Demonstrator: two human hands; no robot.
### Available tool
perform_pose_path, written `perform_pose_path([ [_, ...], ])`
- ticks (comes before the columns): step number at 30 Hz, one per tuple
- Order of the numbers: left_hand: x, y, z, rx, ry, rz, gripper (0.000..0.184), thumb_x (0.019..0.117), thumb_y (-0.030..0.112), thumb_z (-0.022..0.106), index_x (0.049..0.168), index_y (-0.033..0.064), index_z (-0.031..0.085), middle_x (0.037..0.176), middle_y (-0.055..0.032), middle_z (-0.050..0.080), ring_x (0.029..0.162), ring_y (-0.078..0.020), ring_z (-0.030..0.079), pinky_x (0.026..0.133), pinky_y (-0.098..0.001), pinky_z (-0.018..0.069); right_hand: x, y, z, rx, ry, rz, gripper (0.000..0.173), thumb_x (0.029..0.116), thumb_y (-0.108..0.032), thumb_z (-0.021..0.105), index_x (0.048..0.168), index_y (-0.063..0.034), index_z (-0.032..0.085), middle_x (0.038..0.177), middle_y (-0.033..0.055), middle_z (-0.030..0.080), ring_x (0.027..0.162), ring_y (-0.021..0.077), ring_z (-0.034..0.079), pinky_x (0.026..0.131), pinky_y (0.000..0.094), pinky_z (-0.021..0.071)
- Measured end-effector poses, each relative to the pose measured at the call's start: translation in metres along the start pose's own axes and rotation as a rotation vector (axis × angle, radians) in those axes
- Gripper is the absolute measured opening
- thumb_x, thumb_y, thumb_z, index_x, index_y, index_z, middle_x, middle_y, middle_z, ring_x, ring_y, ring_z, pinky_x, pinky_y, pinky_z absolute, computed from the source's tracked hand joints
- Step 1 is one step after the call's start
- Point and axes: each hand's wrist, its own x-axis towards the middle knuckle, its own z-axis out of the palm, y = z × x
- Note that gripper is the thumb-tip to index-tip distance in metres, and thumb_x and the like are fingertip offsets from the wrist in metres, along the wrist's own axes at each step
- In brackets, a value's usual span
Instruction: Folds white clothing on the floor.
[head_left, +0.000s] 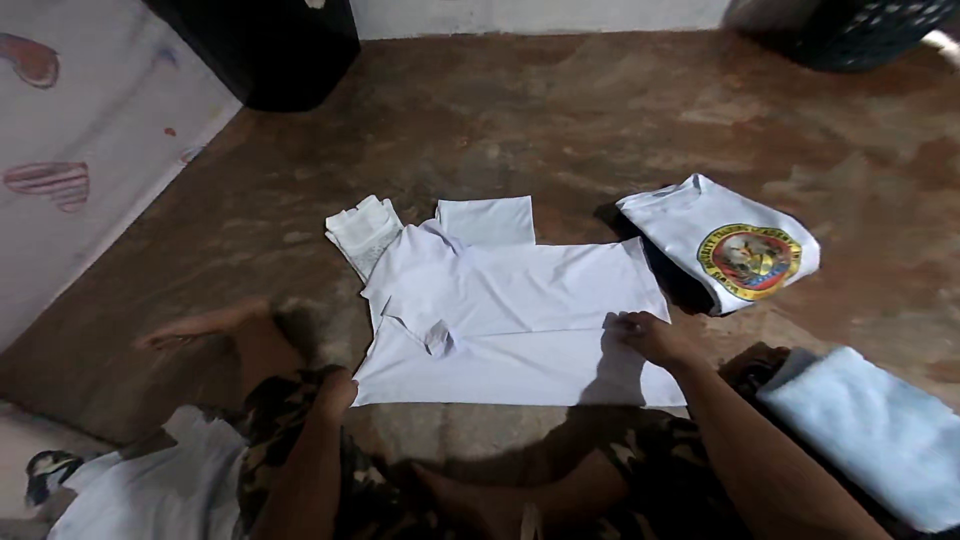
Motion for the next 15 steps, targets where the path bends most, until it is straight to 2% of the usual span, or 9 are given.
perform_pose_path([
  [3, -0.001, 0.002, 0.002, 0.009, 0.006, -0.022, 0.042, 0.1068, 0.023, 0.051, 0.132, -0.0095, 0.058, 0.141, -0.0312, 0.054, 0.137, -0.0438, 0.05, 0.112, -0.0597, 0.0397, 0.001, 0.004, 0.001, -0.031, -0.012, 0.052, 0.036, 0.0957, -0.022, 0.072, 0.122, 0.0013, 0.065, 0.122, 0.0261, 0.061, 0.11, 0.0398, 0.062, 0.096, 0.0588, 0.049],
  [6, -0.004, 0.001, 0.0, 0.003, 0.003, 0.001, 0.041, 0.1061, 0.023, 0.053, 0.13, -0.0096, 0.059, 0.139, -0.0315, 0.055, 0.135, -0.044, 0.051, 0.111, -0.0595, 0.0404, -0.001, -0.001, -0.003, -0.079, 0.004, 0.057, 0.031, 0.0958, -0.022, 0.072, 0.113, 0.0029, 0.068, 0.125, 0.0265, 0.059, 0.111, 0.041, 0.061, 0.095, 0.0601, 0.0492],
  [10, -0.008, 0.004, 0.0, 0.05, -0.009, -0.054, 0.04, 0.1048, 0.018, 0.054, 0.131, -0.0119, 0.057, 0.14, -0.0328, 0.054, 0.135, -0.0446, 0.051, 0.111, -0.0592, 0.0409, -0.002, 0.001, -0.006, -0.129, 0.028, 0.108, 0.033, 0.0989, -0.025, 0.067, 0.117, 0.0018, 0.067, 0.126, 0.025, 0.062, 0.116, 0.042, 0.061, 0.099, 0.0628, 0.0466],
  [15, -0.009, 0.01, 0.003, 0.077, 0.012, -0.097, 0.043, 0.0977, 0.015, 0.062, 0.129, -0.0137, 0.057, 0.138, -0.0332, 0.055, 0.132, -0.0451, 0.053, 0.107, -0.0606, 0.0445, 0.0, 0.003, -0.005, -0.112, 0.006, 0.135, 0.039, 0.0992, -0.027, 0.067, 0.124, 0.0021, 0.062, 0.125, 0.0259, 0.063, 0.118, 0.0415, 0.061, 0.1, 0.0623, 0.0457],
])
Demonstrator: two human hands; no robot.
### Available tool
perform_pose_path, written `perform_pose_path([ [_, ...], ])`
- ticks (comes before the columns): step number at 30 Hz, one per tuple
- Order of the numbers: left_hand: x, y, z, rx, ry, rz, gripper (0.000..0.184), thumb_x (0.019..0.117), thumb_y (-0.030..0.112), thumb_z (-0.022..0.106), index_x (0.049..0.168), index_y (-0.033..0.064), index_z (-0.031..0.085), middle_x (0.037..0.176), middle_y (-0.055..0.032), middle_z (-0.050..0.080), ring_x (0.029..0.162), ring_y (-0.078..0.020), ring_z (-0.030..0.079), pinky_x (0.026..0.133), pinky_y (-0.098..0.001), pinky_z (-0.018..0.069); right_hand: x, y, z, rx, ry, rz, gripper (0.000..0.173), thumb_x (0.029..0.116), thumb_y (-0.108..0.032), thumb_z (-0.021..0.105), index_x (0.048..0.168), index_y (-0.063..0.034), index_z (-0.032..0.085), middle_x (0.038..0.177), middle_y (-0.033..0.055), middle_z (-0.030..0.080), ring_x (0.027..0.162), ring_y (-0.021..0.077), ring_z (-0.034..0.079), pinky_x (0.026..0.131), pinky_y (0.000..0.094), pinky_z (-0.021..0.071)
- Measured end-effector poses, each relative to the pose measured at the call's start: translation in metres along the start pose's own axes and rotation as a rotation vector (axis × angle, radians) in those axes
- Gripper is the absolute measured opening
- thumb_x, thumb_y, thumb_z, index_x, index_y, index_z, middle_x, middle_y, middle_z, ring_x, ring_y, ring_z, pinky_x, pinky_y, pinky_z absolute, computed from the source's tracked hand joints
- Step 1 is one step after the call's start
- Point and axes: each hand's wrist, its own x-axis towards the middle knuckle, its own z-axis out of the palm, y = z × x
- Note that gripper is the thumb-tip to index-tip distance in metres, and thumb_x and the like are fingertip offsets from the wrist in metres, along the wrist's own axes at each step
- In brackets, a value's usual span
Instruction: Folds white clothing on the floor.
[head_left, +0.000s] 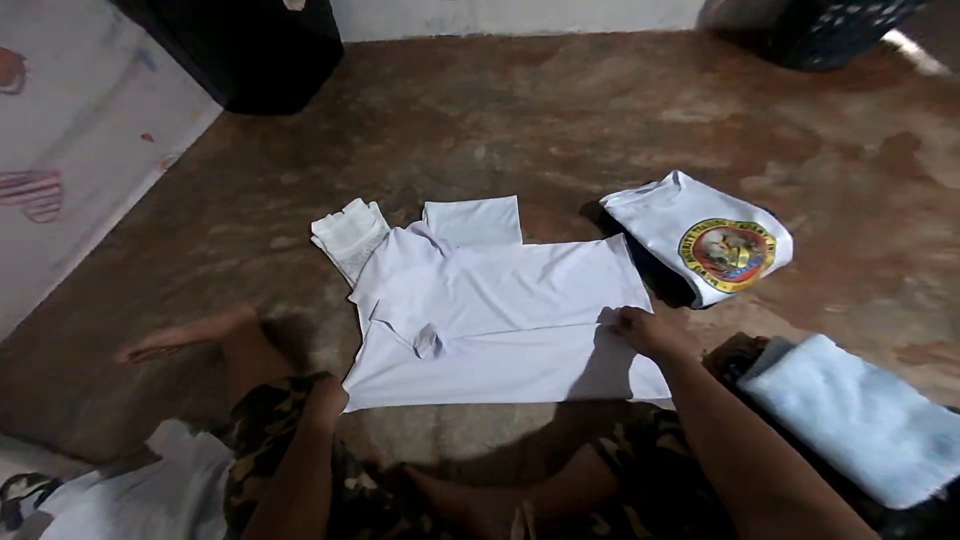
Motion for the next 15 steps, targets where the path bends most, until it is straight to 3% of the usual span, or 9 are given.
perform_pose_path([
  [5, 0.009, -0.009, 0.005, -0.05, 0.021, 0.037, 0.045, 0.0985, 0.023, 0.064, 0.127, -0.0111, 0.06, 0.135, -0.0322, 0.058, 0.129, -0.0448, 0.056, 0.106, -0.0615, 0.0449, -0.004, 0.016, -0.012, -0.055, -0.052, 0.07, 0.058, 0.0918, -0.045, 0.075, 0.134, -0.0063, 0.062, 0.13, 0.0262, 0.063, 0.124, 0.0453, 0.057, 0.104, 0.0678, 0.0422],
  [9, 0.007, -0.009, 0.0, 0.021, -0.046, 0.049, 0.046, 0.097, 0.021, 0.068, 0.126, -0.0134, 0.06, 0.135, -0.0326, 0.057, 0.131, -0.0441, 0.055, 0.108, -0.0602, 0.0438, -0.007, 0.038, -0.017, -0.068, -0.052, 0.117, 0.049, 0.093, -0.029, 0.076, 0.134, -0.0049, 0.065, 0.139, 0.0285, 0.057, 0.133, 0.0485, 0.05, 0.108, 0.0689, 0.038],
  [13, -0.012, -0.009, -0.014, 0.143, -0.143, 0.082, 0.044, 0.1022, 0.015, 0.059, 0.135, -0.0134, 0.053, 0.141, -0.0337, 0.052, 0.133, -0.0448, 0.052, 0.109, -0.0561, 0.0431, -0.012, 0.043, -0.016, 0.053, 0.008, 0.214, 0.044, 0.0972, -0.027, 0.071, 0.13, 0.0007, 0.064, 0.127, 0.0333, 0.062, 0.121, 0.0522, 0.057, 0.1, 0.071, 0.0412],
  [15, -0.006, -0.012, -0.011, 0.076, -0.143, 0.055, 0.04, 0.1011, 0.011, 0.059, 0.134, -0.0114, 0.055, 0.136, -0.0311, 0.057, 0.124, -0.0412, 0.06, 0.103, -0.0531, 0.0492, -0.015, 0.046, -0.017, 0.151, 0.005, 0.257, 0.046, 0.0989, -0.029, 0.07, 0.13, 0.0029, 0.062, 0.121, 0.0331, 0.063, 0.11, 0.0487, 0.062, 0.095, 0.0672, 0.0461],
])
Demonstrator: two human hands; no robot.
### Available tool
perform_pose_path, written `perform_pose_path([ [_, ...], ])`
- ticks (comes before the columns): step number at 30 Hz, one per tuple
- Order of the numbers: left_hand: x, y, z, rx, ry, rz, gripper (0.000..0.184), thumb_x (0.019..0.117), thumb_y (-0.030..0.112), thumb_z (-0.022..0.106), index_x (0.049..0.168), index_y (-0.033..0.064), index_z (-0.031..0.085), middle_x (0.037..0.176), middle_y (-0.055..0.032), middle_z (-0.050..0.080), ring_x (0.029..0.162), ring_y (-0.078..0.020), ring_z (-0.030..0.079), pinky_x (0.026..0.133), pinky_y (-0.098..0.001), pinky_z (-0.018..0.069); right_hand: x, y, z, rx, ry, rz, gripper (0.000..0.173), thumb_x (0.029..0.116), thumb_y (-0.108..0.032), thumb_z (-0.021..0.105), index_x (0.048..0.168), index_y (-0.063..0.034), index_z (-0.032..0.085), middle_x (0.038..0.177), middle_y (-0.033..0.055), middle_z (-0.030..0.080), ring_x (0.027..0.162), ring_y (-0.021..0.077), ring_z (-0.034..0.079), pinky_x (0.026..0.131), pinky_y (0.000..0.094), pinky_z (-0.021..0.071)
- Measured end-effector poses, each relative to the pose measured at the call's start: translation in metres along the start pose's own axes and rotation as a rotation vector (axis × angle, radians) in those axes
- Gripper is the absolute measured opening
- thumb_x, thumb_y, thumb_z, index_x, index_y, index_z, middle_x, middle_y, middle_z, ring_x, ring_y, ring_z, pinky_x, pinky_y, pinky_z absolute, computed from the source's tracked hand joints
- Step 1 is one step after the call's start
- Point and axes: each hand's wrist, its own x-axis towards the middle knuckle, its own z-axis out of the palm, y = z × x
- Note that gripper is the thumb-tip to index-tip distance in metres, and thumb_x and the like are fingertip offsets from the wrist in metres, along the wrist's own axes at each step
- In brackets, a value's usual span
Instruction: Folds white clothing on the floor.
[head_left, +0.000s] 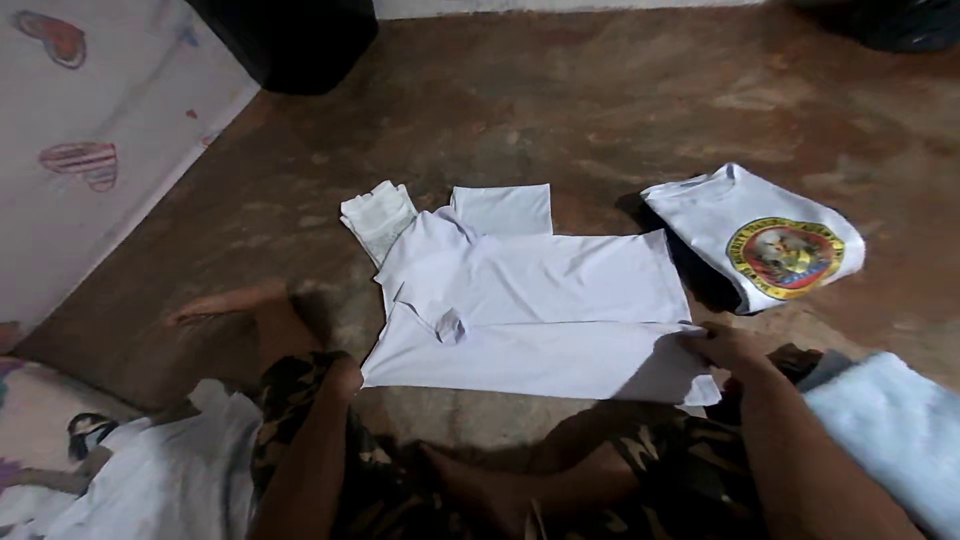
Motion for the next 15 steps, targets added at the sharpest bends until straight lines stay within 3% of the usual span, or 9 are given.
perform_pose_path([
  [2, 0.013, -0.008, 0.005, -0.236, 0.006, -0.053, 0.037, 0.0999, 0.009, 0.06, 0.132, -0.0078, 0.056, 0.126, -0.0264, 0.064, 0.106, -0.0331, 0.07, 0.092, -0.0467, 0.0571, -0.002, 0.006, 0.0, 0.073, -0.042, 0.042, 0.047, 0.0986, -0.03, 0.07, 0.131, 0.0033, 0.059, 0.117, 0.0317, 0.063, 0.098, 0.0429, 0.063, 0.087, 0.0619, 0.0492],
  [3, 0.015, -0.011, 0.004, -0.335, -0.007, -0.058, 0.037, 0.1, 0.008, 0.06, 0.134, -0.0059, 0.055, 0.125, -0.0258, 0.064, 0.103, -0.032, 0.071, 0.09, -0.0452, 0.0585, -0.003, 0.008, -0.001, 0.086, -0.073, 0.069, 0.049, 0.0979, -0.029, 0.072, 0.133, 0.0028, 0.059, 0.12, 0.0321, 0.062, 0.1, 0.043, 0.063, 0.089, 0.0619, 0.0485],
  [5, 0.013, -0.012, 0.0, -0.471, -0.021, -0.041, 0.038, 0.1006, 0.007, 0.06, 0.136, -0.0043, 0.054, 0.128, -0.0263, 0.062, 0.102, -0.0313, 0.07, 0.09, -0.0435, 0.0585, -0.007, 0.013, -0.003, 0.075, -0.135, 0.099, 0.047, 0.0974, -0.026, 0.072, 0.133, 0.0011, 0.059, 0.116, 0.0293, 0.063, 0.095, 0.0379, 0.062, 0.086, 0.0586, 0.0486],
  [8, 0.007, -0.014, -0.003, -0.685, -0.029, -0.011, 0.04, 0.1022, 0.007, 0.06, 0.14, -0.0028, 0.05, 0.132, -0.026, 0.059, 0.106, -0.0291, 0.07, 0.091, -0.0398, 0.0584, -0.016, 0.016, -0.009, 0.053, -0.23, 0.121, 0.034, 0.0978, -0.021, 0.071, 0.124, -0.0006, 0.063, 0.097, 0.0202, 0.063, 0.074, 0.0238, 0.055, 0.071, 0.0457, 0.0483],
  [11, 0.006, -0.016, -0.001, -0.73, -0.011, 0.029, 0.045, 0.1023, 0.021, 0.065, 0.137, -0.0047, 0.053, 0.13, -0.0254, 0.062, 0.106, -0.0279, 0.071, 0.093, -0.039, 0.0579, -0.027, 0.019, -0.015, 0.08, -0.291, 0.102, 0.026, 0.0972, -0.014, 0.07, 0.119, -0.0022, 0.064, 0.085, 0.0119, 0.06, 0.064, 0.015, 0.05, 0.061, 0.0349, 0.0457],
  [15, 0.006, -0.012, 0.005, -0.564, 0.037, 0.037, 0.045, 0.1042, 0.025, 0.062, 0.135, -0.0069, 0.054, 0.128, -0.0285, 0.062, 0.106, -0.0348, 0.07, 0.093, -0.0466, 0.057, -0.04, 0.022, -0.019, 0.078, -0.339, 0.091, 0.032, 0.0972, -0.01, 0.069, 0.127, -0.0006, 0.061, 0.098, 0.0164, 0.065, 0.075, 0.0202, 0.06, 0.073, 0.0405, 0.0526],
])
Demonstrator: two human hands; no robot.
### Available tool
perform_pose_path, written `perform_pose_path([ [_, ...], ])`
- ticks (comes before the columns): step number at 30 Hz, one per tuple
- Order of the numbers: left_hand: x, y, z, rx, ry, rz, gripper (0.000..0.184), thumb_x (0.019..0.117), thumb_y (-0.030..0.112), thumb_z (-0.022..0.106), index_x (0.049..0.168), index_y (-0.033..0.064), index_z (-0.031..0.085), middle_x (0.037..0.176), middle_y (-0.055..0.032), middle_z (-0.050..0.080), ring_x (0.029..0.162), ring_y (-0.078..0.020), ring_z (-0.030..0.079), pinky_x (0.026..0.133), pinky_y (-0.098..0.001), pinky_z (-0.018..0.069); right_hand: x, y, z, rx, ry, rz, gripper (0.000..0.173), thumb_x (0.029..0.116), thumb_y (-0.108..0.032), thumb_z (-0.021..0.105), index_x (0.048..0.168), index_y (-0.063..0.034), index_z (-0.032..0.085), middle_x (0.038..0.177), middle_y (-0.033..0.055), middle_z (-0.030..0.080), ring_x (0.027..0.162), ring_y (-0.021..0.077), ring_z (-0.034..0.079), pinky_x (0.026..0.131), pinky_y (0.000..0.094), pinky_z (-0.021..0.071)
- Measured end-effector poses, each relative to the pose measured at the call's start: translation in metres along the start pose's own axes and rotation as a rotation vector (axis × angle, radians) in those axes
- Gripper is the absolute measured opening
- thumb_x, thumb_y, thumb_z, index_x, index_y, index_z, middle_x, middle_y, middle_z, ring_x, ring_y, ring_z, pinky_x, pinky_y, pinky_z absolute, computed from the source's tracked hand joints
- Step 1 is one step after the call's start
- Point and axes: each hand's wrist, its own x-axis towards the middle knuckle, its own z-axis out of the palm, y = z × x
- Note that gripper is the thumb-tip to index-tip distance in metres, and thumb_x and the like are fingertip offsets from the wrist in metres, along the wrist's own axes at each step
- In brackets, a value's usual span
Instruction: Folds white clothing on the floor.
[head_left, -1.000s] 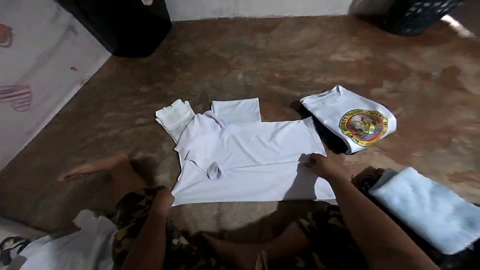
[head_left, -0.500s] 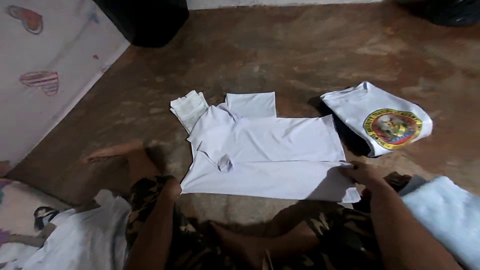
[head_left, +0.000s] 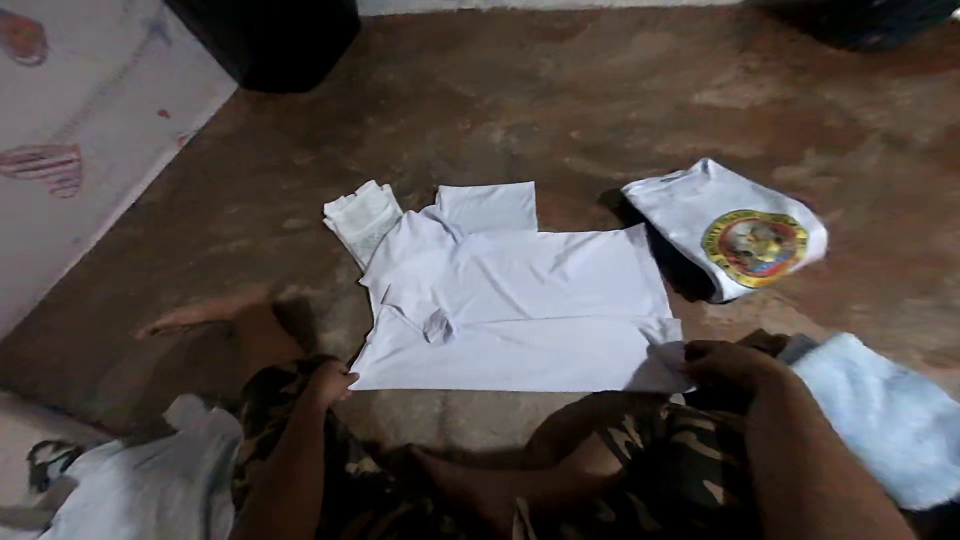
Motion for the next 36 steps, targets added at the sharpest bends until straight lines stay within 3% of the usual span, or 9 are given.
perform_pose_path([
  [8, 0.008, 0.005, 0.01, 0.331, 0.073, -0.014, 0.041, 0.105, 0.019, 0.057, 0.132, -0.0109, 0.056, 0.125, -0.0309, 0.064, 0.109, -0.0409, 0.068, 0.097, -0.054, 0.0538, 0.012, 0.002, 0.009, -0.241, 0.059, 0.18, 0.042, 0.0971, -0.031, 0.072, 0.121, 0.0025, 0.065, 0.106, 0.021, 0.065, 0.088, 0.0282, 0.062, 0.085, 0.0498, 0.0495],
  [11, -0.045, 0.032, 0.007, 0.425, 0.067, -0.018, 0.045, 0.1057, 0.015, 0.054, 0.142, -0.0119, 0.047, 0.143, -0.0324, 0.052, 0.132, -0.0431, 0.054, 0.111, -0.0538, 0.0425, 0.013, 0.001, 0.009, -0.203, 0.085, 0.219, 0.041, 0.0948, -0.028, 0.075, 0.117, 0.0053, 0.066, 0.103, 0.0205, 0.065, 0.086, 0.0275, 0.061, 0.083, 0.0487, 0.0493],
  [12, -0.06, 0.038, 0.01, 0.428, 0.115, -0.026, 0.051, 0.1052, 0.012, 0.053, 0.15, -0.0084, 0.039, 0.154, -0.0303, 0.041, 0.142, -0.043, 0.045, 0.116, -0.054, 0.0367, 0.014, 0.001, 0.009, -0.208, 0.085, 0.219, 0.04, 0.0951, -0.027, 0.074, 0.118, 0.0044, 0.065, 0.102, 0.0192, 0.065, 0.084, 0.0259, 0.061, 0.081, 0.0467, 0.0498],
  [15, -0.036, 0.036, 0.026, 0.436, 0.4, 0.206, 0.053, 0.097, 0.01, 0.063, 0.146, -0.0045, 0.048, 0.152, -0.0317, 0.042, 0.137, -0.0489, 0.047, 0.108, -0.0619, 0.0449, 0.01, -0.015, 0.004, -0.186, 0.194, 0.138, 0.044, 0.0925, -0.021, 0.075, 0.126, 0.0044, 0.063, 0.118, 0.0273, 0.066, 0.104, 0.0406, 0.066, 0.093, 0.0599, 0.0508],
  [17, -0.038, 0.059, 0.032, 0.462, 0.356, 0.445, 0.04, 0.1013, 0.016, 0.059, 0.138, -0.0014, 0.058, 0.146, -0.0293, 0.049, 0.137, -0.046, 0.048, 0.111, -0.0592, 0.042, 0.002, -0.034, -0.002, -0.106, 0.271, 0.025, 0.045, 0.0924, -0.018, 0.075, 0.129, 0.0041, 0.061, 0.122, 0.0308, 0.064, 0.108, 0.0463, 0.064, 0.095, 0.0643, 0.0492],
  [22, -0.048, 0.135, 0.079, 0.333, 0.194, 0.751, 0.032, 0.1073, 0.011, 0.045, 0.129, -0.0022, 0.064, 0.135, -0.0231, 0.06, 0.124, -0.0369, 0.061, 0.107, -0.0518, 0.0482, -0.001, -0.08, 0.003, -0.091, 0.225, -0.086, 0.039, 0.0978, -0.019, 0.069, 0.132, -0.0017, 0.061, 0.118, 0.024, 0.066, 0.094, 0.0354, 0.067, 0.086, 0.054, 0.0536],
  [25, -0.032, 0.172, 0.102, 0.37, 0.186, 0.778, 0.034, 0.1086, 0.013, 0.042, 0.13, -0.0005, 0.064, 0.133, -0.0211, 0.063, 0.127, -0.0355, 0.06, 0.11, -0.0496, 0.0461, 0.013, -0.075, 0.027, -0.175, 0.348, -0.146, 0.041, 0.0958, -0.023, 0.07, 0.133, -0.0053, 0.064, 0.132, 0.026, 0.061, 0.12, 0.0435, 0.06, 0.1, 0.0643, 0.0459],
  [27, -0.021, 0.192, 0.111, 0.443, 0.214, 0.797, 0.033, 0.108, 0.013, 0.043, 0.128, 0.0, 0.066, 0.129, -0.0201, 0.066, 0.13, -0.036, 0.057, 0.112, -0.0491, 0.0425, 0.024, -0.065, 0.038, -0.177, 0.411, -0.183, 0.041, 0.0959, -0.022, 0.069, 0.133, -0.0065, 0.065, 0.141, 0.0262, 0.055, 0.13, 0.045, 0.053, 0.106, 0.0644, 0.0422],
  [36, -0.001, 0.211, 0.117, 0.776, 0.046, 0.7, 0.042, 0.1045, 0.033, 0.058, 0.129, -0.0004, 0.063, 0.131, -0.0209, 0.064, 0.129, -0.0357, 0.057, 0.115, -0.0554, 0.0341, 0.044, -0.051, 0.031, -0.11, 0.427, -0.12, 0.038, 0.0954, -0.022, 0.07, 0.128, -0.0037, 0.065, 0.135, 0.0283, 0.057, 0.123, 0.0451, 0.057, 0.101, 0.0624, 0.0455],
])
